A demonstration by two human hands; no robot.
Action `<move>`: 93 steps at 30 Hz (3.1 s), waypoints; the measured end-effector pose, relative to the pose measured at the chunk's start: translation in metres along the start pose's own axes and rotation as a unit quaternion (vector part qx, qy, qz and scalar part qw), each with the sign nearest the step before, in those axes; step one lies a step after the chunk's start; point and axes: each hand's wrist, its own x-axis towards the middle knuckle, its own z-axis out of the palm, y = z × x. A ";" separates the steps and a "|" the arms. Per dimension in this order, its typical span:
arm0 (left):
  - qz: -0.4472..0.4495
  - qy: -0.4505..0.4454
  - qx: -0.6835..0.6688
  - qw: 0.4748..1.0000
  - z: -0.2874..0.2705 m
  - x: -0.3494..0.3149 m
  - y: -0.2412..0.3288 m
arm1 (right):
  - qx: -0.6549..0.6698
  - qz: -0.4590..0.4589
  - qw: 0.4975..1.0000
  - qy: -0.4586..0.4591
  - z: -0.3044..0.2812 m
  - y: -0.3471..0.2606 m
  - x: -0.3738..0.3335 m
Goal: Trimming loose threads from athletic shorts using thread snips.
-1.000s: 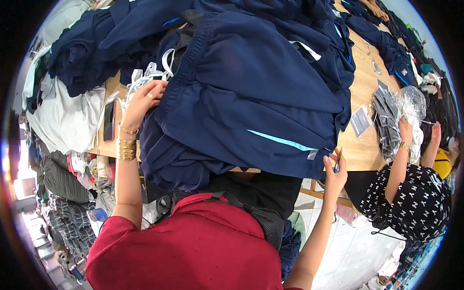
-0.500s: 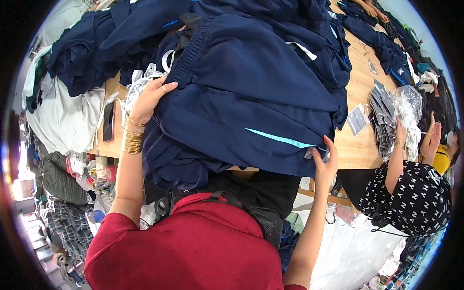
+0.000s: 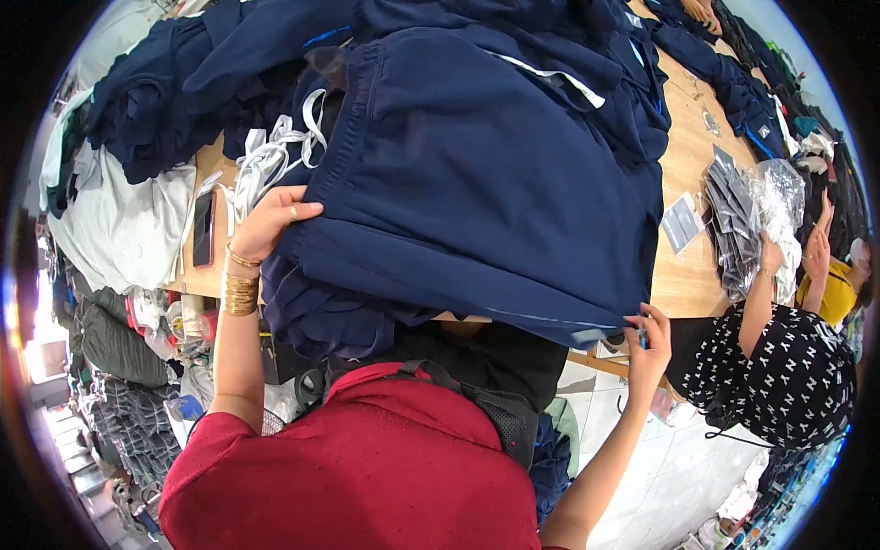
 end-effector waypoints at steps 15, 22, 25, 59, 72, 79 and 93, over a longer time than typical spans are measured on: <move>0.202 -0.073 0.358 0.909 0.115 -0.006 -0.006 | 0.057 -0.133 0.987 -0.076 0.100 -0.118 -0.010; 0.310 0.051 0.483 0.817 0.135 0.010 -0.046 | 0.064 -0.128 0.986 -0.091 0.155 -0.132 0.013; 0.283 0.063 0.482 0.827 0.141 0.007 -0.041 | 0.149 -0.066 0.981 -0.106 0.137 -0.148 0.018; 0.042 -0.066 -0.018 0.997 0.147 -0.006 -0.001 | 0.008 -0.208 0.978 0.017 0.090 -0.170 -0.009; 0.043 -0.069 -0.020 0.996 0.148 -0.006 -0.003 | 0.087 -0.142 0.986 -0.008 0.094 -0.173 -0.011; 0.060 -0.064 -0.032 0.996 0.150 -0.004 -0.006 | 0.306 0.021 0.945 -0.115 0.093 -0.170 -0.012; 0.062 -0.064 -0.044 0.995 0.150 -0.006 -0.005 | 0.014 -0.208 0.978 -0.025 0.087 -0.166 -0.012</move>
